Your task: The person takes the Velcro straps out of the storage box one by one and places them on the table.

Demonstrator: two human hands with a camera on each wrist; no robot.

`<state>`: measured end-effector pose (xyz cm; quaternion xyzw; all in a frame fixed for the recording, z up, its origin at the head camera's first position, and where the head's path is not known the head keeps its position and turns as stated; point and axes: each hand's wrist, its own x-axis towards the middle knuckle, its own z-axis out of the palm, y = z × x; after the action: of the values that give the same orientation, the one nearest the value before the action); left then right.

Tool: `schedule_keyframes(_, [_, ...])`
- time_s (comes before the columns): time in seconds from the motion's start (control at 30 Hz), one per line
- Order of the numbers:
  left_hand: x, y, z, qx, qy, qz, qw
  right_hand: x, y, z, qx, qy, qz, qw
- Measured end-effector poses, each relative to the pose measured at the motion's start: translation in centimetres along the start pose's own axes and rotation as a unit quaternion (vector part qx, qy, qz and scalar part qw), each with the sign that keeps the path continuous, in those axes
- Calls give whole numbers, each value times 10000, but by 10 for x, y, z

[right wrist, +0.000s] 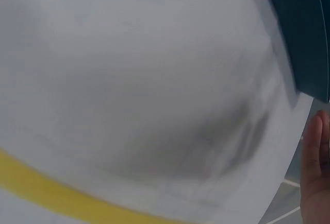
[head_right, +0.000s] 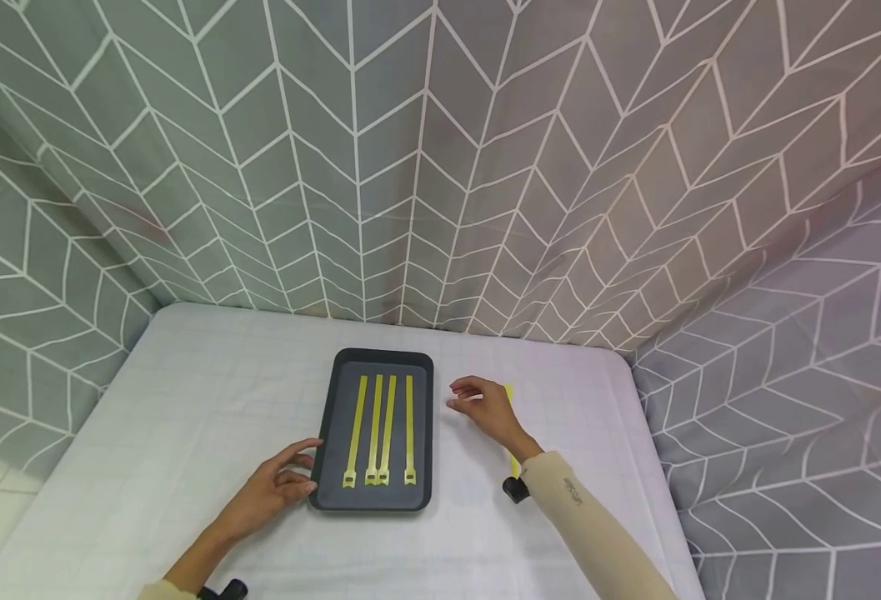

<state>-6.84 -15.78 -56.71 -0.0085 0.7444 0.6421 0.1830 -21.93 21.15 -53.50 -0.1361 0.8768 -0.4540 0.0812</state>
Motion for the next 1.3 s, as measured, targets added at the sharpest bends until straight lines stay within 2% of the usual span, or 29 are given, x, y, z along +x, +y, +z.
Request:
schedule_keyframes(0.33, [-1, 0, -1, -12, -48, 63, 10000, 10, -14, 12, -10, -335, -146, 9993])
schedule_keyframes(0.57, [-2, -1, -3, 69, -80, 124, 9999, 18, -22, 16, -275, -525, -639, 9962])
schedule_keyframes(0.97, [1, -1, -2, 48, -49, 108, 9999, 33, -43, 40, -298, -1427, -1104, 9831])
schedule_keyframes(1.3, [1, -1, -2, 43, 52, -25, 10000, 42, -54, 59, -611, -1790, -1556, 9695])
